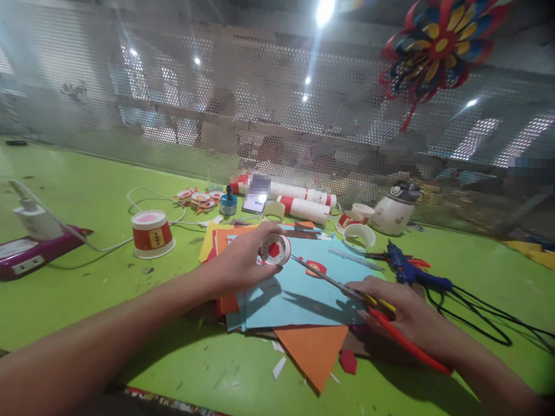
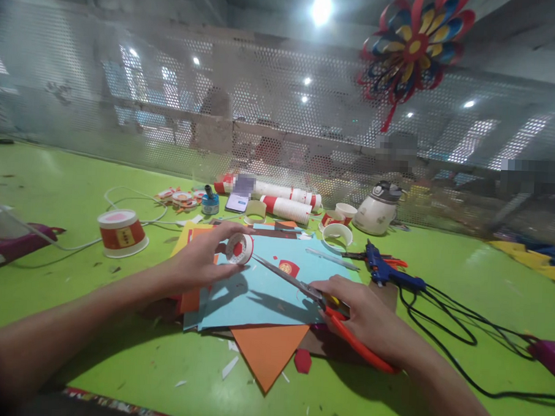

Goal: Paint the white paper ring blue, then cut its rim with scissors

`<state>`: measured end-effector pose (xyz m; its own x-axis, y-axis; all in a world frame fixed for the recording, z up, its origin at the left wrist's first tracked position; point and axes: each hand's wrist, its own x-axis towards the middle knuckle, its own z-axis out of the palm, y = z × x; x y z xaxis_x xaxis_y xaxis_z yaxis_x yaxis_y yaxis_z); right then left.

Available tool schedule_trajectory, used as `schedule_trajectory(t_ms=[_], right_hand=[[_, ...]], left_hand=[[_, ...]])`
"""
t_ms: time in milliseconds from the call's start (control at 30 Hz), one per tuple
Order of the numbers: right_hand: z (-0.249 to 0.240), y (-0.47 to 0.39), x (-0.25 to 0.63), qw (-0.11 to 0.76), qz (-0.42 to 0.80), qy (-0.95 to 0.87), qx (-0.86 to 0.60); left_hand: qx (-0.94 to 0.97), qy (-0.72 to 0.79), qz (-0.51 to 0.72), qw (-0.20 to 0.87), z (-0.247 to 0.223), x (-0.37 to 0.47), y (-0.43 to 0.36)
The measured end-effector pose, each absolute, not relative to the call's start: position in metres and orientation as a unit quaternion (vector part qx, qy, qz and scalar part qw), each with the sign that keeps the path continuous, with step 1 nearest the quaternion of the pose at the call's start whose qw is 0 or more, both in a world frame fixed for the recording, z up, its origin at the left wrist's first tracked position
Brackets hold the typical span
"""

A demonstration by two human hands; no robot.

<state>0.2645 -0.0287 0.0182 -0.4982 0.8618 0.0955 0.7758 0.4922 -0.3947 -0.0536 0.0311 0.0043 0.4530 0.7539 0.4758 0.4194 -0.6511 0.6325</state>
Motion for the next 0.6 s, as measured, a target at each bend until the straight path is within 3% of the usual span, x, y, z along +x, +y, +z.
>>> schedule_trajectory(t_ms=[600], right_hand=[[0.0212, -0.0334, 0.2609, 0.142, 0.138, -0.863, -0.465]], left_hand=[[0.827, 0.311, 0.389, 0.262, 0.0090, -0.0553, 0.0274]])
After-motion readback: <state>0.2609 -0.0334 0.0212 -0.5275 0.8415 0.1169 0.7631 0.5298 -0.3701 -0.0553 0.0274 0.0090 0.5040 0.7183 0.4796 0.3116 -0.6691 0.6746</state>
